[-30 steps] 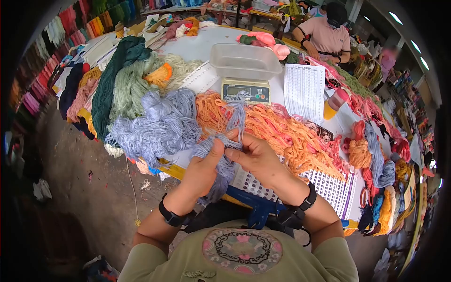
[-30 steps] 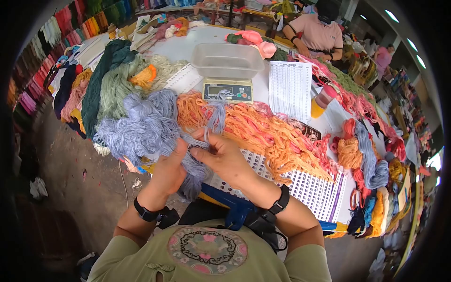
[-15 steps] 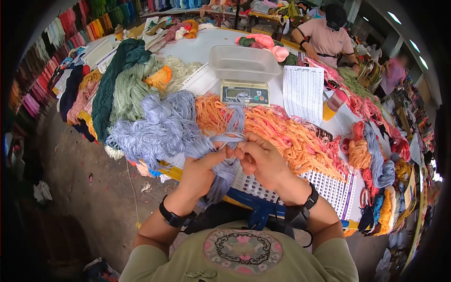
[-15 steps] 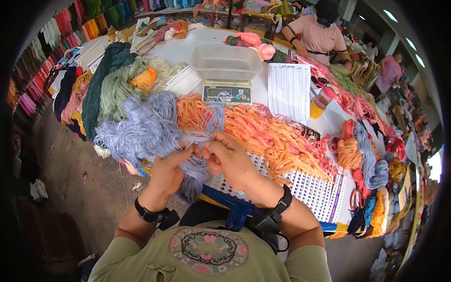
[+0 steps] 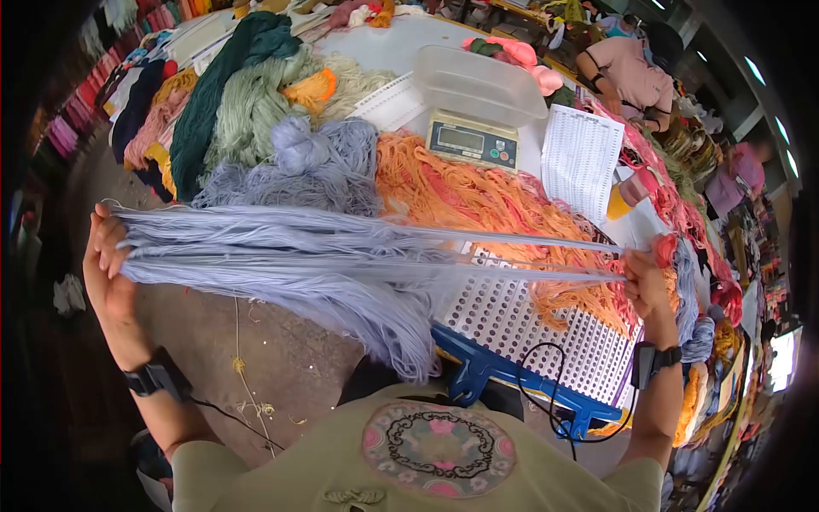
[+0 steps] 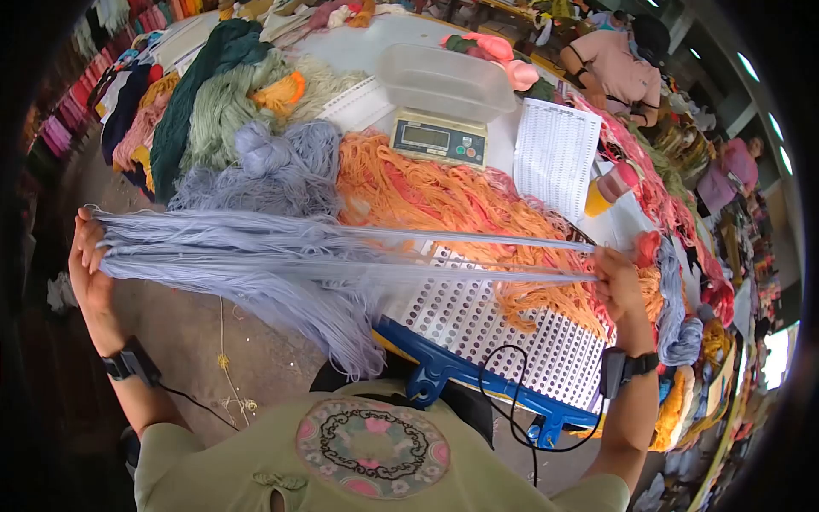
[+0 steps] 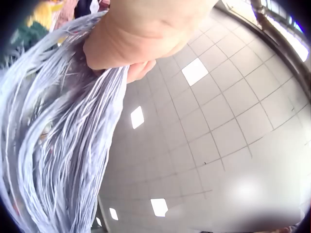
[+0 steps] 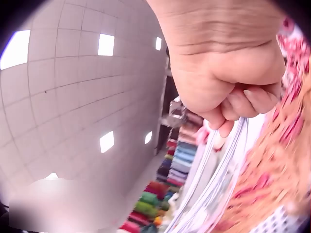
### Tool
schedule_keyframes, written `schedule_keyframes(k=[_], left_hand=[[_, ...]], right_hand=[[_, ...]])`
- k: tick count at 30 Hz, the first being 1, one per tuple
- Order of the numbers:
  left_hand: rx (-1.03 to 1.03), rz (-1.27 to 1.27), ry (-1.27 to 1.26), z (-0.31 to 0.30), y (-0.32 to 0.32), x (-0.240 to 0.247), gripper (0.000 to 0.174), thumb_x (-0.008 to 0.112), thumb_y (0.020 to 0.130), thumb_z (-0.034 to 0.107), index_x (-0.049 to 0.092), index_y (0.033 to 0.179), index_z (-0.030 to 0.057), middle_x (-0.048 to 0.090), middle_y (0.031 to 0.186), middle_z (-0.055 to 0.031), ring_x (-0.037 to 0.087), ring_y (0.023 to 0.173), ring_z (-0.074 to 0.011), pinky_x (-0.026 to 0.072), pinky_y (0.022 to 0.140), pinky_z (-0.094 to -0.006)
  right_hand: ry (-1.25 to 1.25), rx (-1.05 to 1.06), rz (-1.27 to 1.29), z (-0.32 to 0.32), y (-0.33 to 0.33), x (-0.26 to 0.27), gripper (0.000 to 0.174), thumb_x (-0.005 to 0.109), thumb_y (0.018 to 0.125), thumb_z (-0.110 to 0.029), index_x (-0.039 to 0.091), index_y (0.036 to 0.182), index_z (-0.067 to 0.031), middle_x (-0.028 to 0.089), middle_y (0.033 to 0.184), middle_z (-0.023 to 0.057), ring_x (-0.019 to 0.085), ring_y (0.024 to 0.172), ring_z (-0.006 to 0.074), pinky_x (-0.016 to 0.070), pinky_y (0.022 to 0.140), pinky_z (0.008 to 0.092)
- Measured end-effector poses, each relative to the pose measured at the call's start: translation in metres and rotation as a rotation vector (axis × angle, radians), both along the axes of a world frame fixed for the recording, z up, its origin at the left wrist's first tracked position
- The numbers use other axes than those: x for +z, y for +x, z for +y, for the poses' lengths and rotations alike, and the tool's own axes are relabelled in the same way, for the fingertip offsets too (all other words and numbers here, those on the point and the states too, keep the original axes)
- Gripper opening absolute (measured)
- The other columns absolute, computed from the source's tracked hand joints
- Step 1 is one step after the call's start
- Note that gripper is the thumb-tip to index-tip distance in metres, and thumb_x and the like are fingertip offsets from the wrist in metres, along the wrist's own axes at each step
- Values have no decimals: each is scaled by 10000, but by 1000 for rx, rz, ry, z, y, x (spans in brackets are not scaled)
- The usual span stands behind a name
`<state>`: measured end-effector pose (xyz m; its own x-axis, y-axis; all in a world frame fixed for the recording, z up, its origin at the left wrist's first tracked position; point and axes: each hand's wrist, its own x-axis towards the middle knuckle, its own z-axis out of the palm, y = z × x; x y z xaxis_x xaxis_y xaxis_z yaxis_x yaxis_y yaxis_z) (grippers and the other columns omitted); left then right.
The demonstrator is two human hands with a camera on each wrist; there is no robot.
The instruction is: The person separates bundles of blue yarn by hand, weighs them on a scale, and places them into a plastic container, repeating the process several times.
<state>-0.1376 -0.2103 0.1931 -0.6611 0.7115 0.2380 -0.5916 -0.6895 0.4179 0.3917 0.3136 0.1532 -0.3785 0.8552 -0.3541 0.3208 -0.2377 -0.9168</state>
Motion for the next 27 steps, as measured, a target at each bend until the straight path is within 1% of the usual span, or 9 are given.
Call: schedule_keyframes(k=[3,7,10,13,15,17,19,21,27], left_hand=[[39,-1,-105,-17,-28,-8,281,337,1024,152,504,1086,-64,380,676,0,329,491,-63,274,400,-217],[46,51,-145,-50,-74,-26,279,347,1023,156,506,1098,-60,368,661,3,306,485,-62,257,403,-220],[332,27,-330,-97,-119,-50,214,378,1010,144,531,1050,0,325,624,41,271,474,-54,223,396,-211],[653,297,-429,-269,-237,-132,189,416,998,155,560,922,57,281,614,55,211,477,-75,213,430,-218],[1008,-81,-498,-206,-152,-87,259,429,1004,242,545,836,84,225,603,50,168,497,-81,184,448,-231],[829,123,-575,-181,-148,-104,233,469,991,241,570,908,48,359,613,52,298,503,-59,264,438,-195],[582,-156,-489,-88,-83,-89,185,528,963,194,574,1030,28,534,727,22,470,594,-61,396,477,-167],[536,-202,-458,-19,-33,-89,186,559,942,159,594,1064,23,632,903,-55,593,750,-120,483,566,-177],[346,201,-499,131,91,-106,271,505,970,313,575,945,52,563,734,4,510,563,-73,400,466,-199]], right_hand=[[111,-64,-103,25,26,-12,200,576,911,-260,522,783,-116,318,545,-75,233,371,17,167,335,197],[481,-217,-316,64,57,-28,328,518,904,-317,587,744,-39,544,669,32,547,604,100,386,476,226],[1228,-13,-572,152,155,-76,268,611,847,-258,646,831,7,661,749,117,627,623,232,505,592,327],[1313,-14,-1450,162,240,-55,188,594,842,-208,643,891,-33,650,809,133,611,629,248,495,579,343],[970,78,-1223,154,244,-42,172,565,875,-228,606,859,-61,583,743,78,542,572,193,443,526,318],[486,84,-962,109,177,-15,181,537,908,-248,569,828,-89,516,676,23,474,515,137,390,474,292],[308,114,-671,66,103,21,210,508,942,-267,532,797,-117,449,610,-32,405,458,81,338,421,266],[379,189,-384,30,34,72,205,493,965,-282,530,872,-103,497,705,-27,461,545,80,398,519,243],[619,150,516,58,-89,190,246,469,983,-255,544,1072,-38,619,1049,99,600,904,201,463,827,307]])
